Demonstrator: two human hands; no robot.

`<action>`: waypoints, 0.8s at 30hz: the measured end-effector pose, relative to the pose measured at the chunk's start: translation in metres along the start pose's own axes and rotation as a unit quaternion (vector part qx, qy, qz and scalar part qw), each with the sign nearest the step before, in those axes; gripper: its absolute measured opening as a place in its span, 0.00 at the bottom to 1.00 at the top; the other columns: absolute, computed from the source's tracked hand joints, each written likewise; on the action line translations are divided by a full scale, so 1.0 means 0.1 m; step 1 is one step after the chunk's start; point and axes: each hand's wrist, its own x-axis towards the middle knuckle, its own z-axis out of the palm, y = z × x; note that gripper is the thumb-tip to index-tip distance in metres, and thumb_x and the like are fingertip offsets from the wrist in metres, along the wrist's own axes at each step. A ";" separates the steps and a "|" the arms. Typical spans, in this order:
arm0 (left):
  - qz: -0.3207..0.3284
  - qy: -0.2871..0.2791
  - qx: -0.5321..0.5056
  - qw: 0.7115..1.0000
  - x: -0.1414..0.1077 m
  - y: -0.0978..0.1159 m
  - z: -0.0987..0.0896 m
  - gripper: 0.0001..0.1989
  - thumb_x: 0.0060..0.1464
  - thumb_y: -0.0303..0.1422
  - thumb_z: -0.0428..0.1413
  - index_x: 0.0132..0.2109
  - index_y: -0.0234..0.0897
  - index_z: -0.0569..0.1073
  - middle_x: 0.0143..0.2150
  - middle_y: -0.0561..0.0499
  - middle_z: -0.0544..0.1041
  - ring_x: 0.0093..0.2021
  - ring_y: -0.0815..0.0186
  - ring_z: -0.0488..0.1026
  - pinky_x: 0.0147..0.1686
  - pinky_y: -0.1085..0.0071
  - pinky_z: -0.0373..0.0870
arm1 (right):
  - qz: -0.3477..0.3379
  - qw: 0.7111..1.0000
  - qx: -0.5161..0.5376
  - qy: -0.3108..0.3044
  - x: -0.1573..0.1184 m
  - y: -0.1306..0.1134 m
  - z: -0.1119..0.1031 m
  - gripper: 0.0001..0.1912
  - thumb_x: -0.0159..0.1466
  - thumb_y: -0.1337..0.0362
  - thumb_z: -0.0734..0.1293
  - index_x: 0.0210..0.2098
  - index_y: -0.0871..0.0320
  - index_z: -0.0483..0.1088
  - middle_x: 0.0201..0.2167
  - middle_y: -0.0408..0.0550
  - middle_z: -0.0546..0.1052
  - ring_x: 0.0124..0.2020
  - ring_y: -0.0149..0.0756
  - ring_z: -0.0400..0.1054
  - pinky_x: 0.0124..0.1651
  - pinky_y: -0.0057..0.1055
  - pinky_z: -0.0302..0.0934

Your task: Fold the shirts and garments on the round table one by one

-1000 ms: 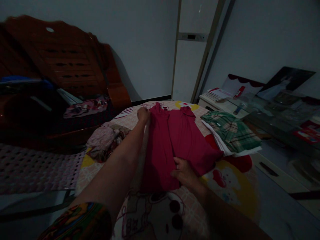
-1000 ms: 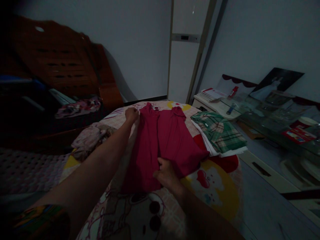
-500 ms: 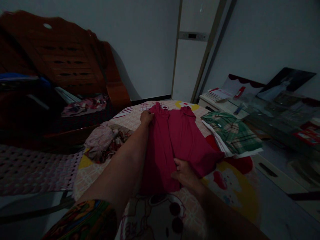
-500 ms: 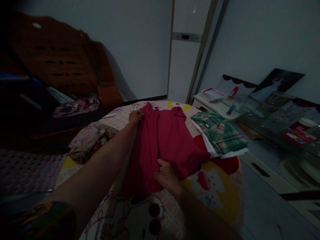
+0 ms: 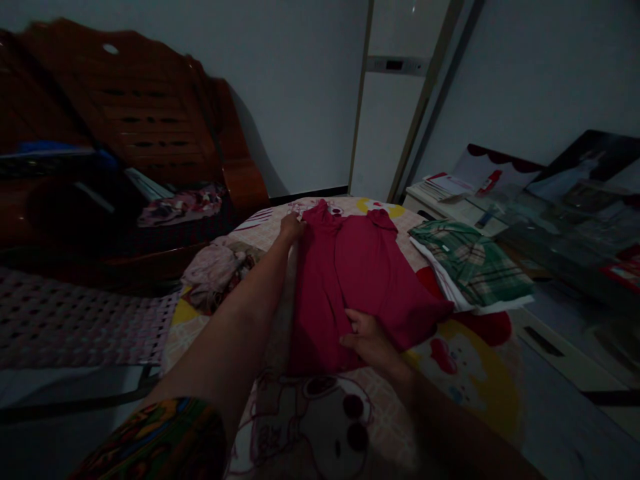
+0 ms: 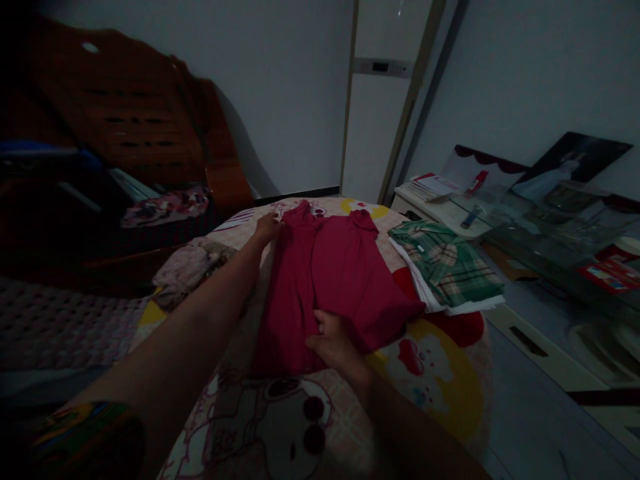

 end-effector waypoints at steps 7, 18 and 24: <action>0.064 -0.054 0.076 0.994 -1.00 -0.13 -0.29 0.27 0.60 0.32 0.56 0.66 0.32 0.66 0.52 0.39 0.80 0.52 0.57 0.78 0.53 0.68 0.69 | 0.009 0.999 -0.041 0.034 0.05 0.00 -0.08 0.37 0.50 0.63 0.70 0.61 0.54 0.69 0.36 0.45 0.81 0.36 0.39 0.75 0.41 0.35 0.70; 0.184 -0.243 0.184 0.935 -2.38 -0.25 -0.57 0.33 0.63 0.34 0.53 0.71 0.29 0.54 0.56 0.34 0.78 0.56 0.53 0.76 0.51 0.66 0.70 | -0.022 0.982 -0.168 0.082 0.02 -0.08 -0.11 0.39 0.52 0.65 0.69 0.64 0.61 0.68 0.17 0.31 0.59 0.20 0.26 0.51 0.24 0.23 0.50; 0.202 -0.206 0.176 0.941 -2.77 -0.20 -0.49 0.35 0.64 0.30 0.50 0.73 0.25 0.47 0.53 0.30 0.78 0.53 0.49 0.78 0.50 0.59 0.70 | -0.025 0.981 -0.182 0.068 -0.01 -0.11 -0.12 0.38 0.53 0.64 0.69 0.64 0.61 0.68 0.18 0.33 0.61 0.20 0.27 0.52 0.24 0.24 0.49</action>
